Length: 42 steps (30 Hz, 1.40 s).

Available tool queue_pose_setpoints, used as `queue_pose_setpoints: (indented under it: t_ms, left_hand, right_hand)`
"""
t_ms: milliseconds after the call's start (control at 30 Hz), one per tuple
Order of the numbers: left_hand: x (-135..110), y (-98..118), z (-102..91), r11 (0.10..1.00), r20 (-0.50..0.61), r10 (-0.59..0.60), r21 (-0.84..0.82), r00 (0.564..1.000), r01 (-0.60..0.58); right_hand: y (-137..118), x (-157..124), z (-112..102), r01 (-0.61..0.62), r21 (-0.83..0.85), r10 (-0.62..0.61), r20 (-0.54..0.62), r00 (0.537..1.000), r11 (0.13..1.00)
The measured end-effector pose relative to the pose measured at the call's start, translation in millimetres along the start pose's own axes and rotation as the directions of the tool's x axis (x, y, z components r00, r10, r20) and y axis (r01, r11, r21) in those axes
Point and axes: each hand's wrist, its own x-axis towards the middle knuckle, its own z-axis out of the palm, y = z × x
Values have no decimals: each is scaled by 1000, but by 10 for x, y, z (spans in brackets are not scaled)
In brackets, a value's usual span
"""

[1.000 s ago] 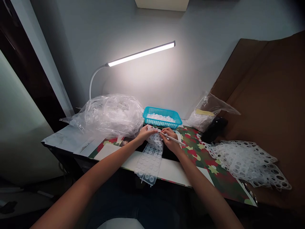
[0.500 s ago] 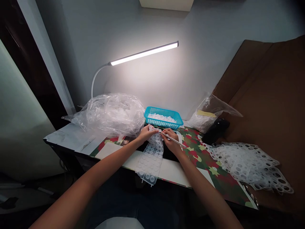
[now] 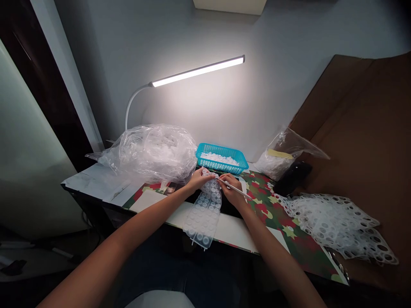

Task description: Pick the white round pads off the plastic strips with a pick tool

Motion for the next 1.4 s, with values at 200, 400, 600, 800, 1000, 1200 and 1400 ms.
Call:
queue_pose_setpoints:
  t_ms: [200, 400, 600, 800, 1000, 1200, 1400]
  left_hand:
    - [-1, 2, 9, 1000, 35, 14, -11, 999, -14]
    - [9, -19, -2, 999, 33, 41, -11, 999, -40]
    - [2, -27, -1, 998, 28, 56, -6, 998, -56]
    - [24, -54, 16, 998, 34, 56, 12, 998, -56]
    - [69, -136, 12, 997, 62, 67, 21, 996, -69]
    - [118, -238, 34, 995, 85, 92, 29, 992, -95]
    - [135, -256, 4, 996, 123, 88, 19, 989, -91]
  right_hand:
    - [21, -1, 54, -4, -30, 5, 35, 999, 1000]
    - [-14, -6, 69, 8, -60, -6, 33, 999, 998]
    - [-58, -23, 41, 6, -87, -2, 47, 999, 996]
    - [-41, -20, 49, -17, -129, 18, 3, 1000, 992]
    - [24, 17, -2, -186, -92, 166, -191, 968, 978]
    - [87, 18, -45, -274, -89, 240, -280, 929, 958]
    - [291, 29, -133, -354, -130, 287, -366, 885, 926]
